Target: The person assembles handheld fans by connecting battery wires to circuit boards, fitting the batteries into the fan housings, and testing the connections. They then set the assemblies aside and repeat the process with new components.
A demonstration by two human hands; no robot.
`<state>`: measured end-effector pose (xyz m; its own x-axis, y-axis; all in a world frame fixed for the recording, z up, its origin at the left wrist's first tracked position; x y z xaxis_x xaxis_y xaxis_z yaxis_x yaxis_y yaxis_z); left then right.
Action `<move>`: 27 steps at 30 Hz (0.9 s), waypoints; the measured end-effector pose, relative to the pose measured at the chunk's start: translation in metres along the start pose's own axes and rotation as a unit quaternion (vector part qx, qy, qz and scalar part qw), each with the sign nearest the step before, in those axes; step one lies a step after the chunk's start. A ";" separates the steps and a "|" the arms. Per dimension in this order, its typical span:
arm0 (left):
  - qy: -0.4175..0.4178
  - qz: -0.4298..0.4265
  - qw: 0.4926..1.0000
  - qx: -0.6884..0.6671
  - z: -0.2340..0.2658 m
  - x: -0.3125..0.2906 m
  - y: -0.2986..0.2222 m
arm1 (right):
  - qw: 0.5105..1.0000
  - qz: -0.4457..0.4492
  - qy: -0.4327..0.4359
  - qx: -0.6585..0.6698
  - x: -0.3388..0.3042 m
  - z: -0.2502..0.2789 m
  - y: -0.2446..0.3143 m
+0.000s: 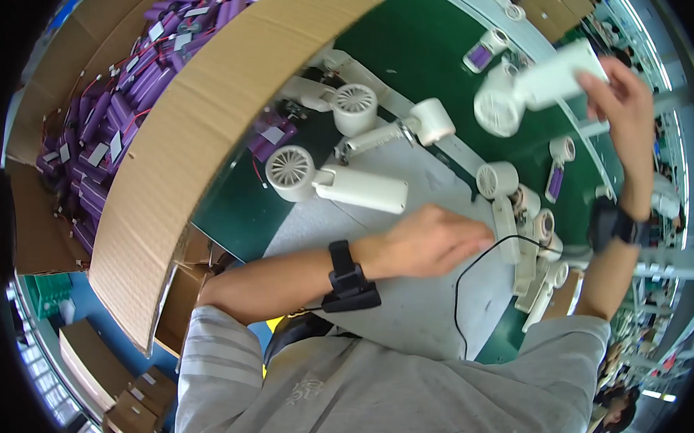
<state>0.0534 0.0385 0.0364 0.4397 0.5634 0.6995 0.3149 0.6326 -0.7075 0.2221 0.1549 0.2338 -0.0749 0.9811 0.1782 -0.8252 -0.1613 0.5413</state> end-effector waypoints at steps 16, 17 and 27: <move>-0.088 0.321 0.745 0.579 0.211 -0.057 -0.044 | 0.961 0.180 0.204 -0.039 -0.241 -0.135 0.033; -0.074 0.318 0.746 0.580 0.228 -0.063 -0.039 | 0.965 0.217 0.145 0.025 -0.240 -0.115 0.053; -0.121 0.393 0.788 0.457 0.304 -0.084 0.002 | 0.846 0.412 0.083 0.329 -0.273 -0.060 0.126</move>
Point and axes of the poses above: each hand's wrist, its own x-axis towards the middle knuckle, its own z-axis out of the back of the hand, y = z × x, the point moved 6 cm from there along x, towards the middle knuckle, and after that the axes turned 5 degrees about -z, right-handed, at the moved point
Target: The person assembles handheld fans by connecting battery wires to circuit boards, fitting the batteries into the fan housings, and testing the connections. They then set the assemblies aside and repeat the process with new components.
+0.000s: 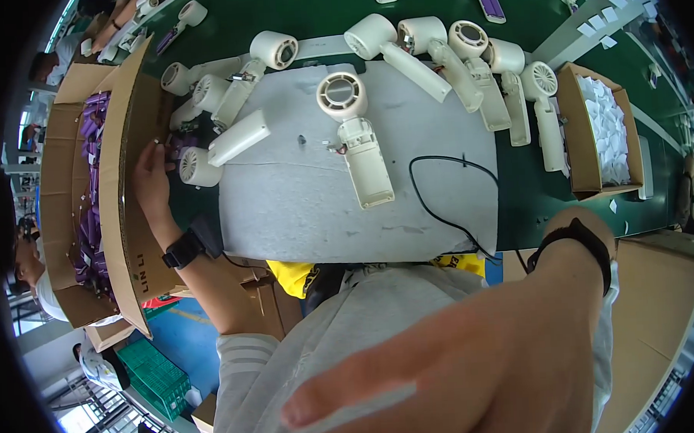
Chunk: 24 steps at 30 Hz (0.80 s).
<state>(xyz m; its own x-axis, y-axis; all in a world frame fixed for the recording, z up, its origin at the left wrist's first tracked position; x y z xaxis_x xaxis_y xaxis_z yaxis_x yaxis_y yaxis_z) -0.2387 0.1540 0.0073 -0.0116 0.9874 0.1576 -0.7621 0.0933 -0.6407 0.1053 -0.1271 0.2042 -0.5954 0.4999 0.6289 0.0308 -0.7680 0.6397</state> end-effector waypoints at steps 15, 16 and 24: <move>-0.107 -0.177 0.966 -0.159 0.004 -0.005 -0.029 | 0.998 -0.047 0.015 0.033 -0.013 0.008 0.014; -0.114 -0.171 0.967 -0.152 0.008 -0.017 -0.028 | 0.998 -0.052 0.021 0.041 -0.015 0.007 0.010; -0.147 -0.340 0.929 0.001 0.018 -0.083 -0.153 | 0.868 -0.461 0.184 0.032 -0.075 0.076 0.033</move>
Point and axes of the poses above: each hand's wrist, its own x-axis towards the middle knuckle, its own z-axis out of the back of the hand, y = z × x, the point moved 6 cm from there along x, towards the middle knuckle, and after that the axes turned 5 degrees about -z, right-handed, at the moved point
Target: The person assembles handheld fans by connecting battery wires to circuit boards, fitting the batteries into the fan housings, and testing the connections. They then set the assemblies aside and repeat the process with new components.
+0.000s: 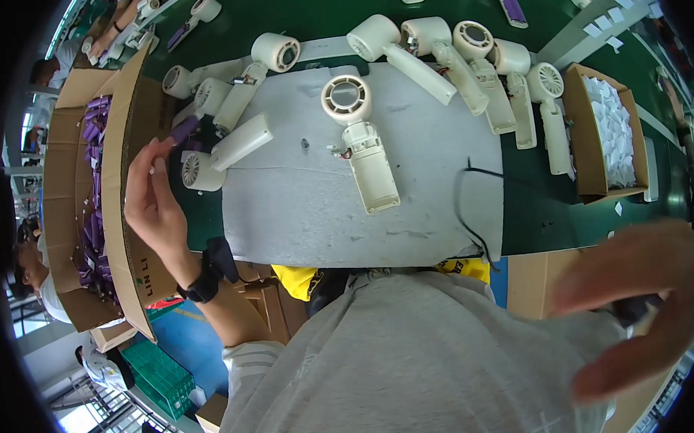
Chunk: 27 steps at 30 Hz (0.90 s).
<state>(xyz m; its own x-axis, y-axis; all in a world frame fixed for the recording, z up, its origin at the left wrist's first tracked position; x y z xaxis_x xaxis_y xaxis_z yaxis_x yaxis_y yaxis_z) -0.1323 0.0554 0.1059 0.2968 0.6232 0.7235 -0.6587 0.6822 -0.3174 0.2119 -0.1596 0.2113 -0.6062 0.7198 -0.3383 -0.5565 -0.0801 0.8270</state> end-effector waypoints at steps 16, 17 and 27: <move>0.257 0.040 0.847 -0.464 -0.106 -0.021 -0.127 | 0.988 -0.108 -0.105 0.041 0.073 -0.033 -0.088; 0.257 0.045 0.846 -0.465 -0.112 -0.030 -0.115 | 0.987 -0.143 -0.061 0.037 0.045 -0.028 -0.088; 0.344 0.100 0.827 -0.433 -0.156 -0.047 -0.082 | 0.982 -0.075 0.075 0.158 -0.036 -0.027 -0.045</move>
Point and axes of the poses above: each hand's wrist, its own x-axis towards the middle knuckle, its own z-axis out of the back of the hand, y = z × x, the point moved 6 cm from there along x, towards the middle knuckle, and after that the axes turned 5 degrees about -z, right-handed, at the moved point
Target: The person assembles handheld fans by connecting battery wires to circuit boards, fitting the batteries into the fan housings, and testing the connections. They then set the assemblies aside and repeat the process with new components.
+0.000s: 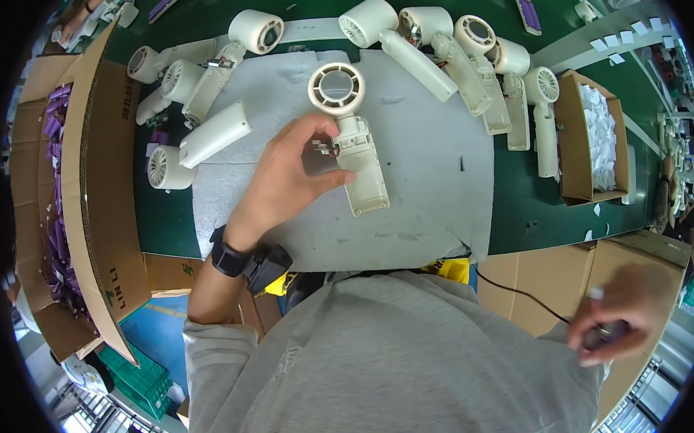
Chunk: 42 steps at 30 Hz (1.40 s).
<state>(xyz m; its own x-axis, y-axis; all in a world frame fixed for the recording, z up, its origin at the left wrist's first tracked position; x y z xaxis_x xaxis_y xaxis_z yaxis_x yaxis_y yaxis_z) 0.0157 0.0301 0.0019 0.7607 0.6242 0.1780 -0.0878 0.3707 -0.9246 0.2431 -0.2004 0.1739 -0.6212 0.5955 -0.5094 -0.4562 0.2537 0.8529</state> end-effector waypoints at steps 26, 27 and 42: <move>-0.008 -0.049 0.999 -0.006 0.011 -0.014 -0.013 | 0.781 0.168 -0.543 -0.259 0.236 0.033 -0.030; -0.017 -0.064 0.997 0.028 0.012 -0.014 -0.013 | 0.781 0.167 -0.544 -0.258 0.235 0.033 -0.031; -0.022 -0.027 0.999 -0.014 0.011 -0.014 -0.016 | 0.821 0.225 -0.521 -0.066 0.230 0.039 -0.046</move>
<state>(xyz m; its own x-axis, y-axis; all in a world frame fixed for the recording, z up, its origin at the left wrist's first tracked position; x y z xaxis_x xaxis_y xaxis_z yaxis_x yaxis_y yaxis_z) -0.0008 0.0226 0.0177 0.7345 0.6341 0.2415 -0.0292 0.3852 -0.9224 0.1466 -0.0453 0.0219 0.1054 0.9523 0.2863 -0.4377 -0.2141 0.8733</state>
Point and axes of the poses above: each hand's wrist, its own x-axis towards the middle knuckle, its own z-axis out of the back of the hand, y = z × x, the point moved 6 cm from there along x, towards the middle knuckle, and after that the axes turned 5 degrees about -z, right-handed, at the moved point
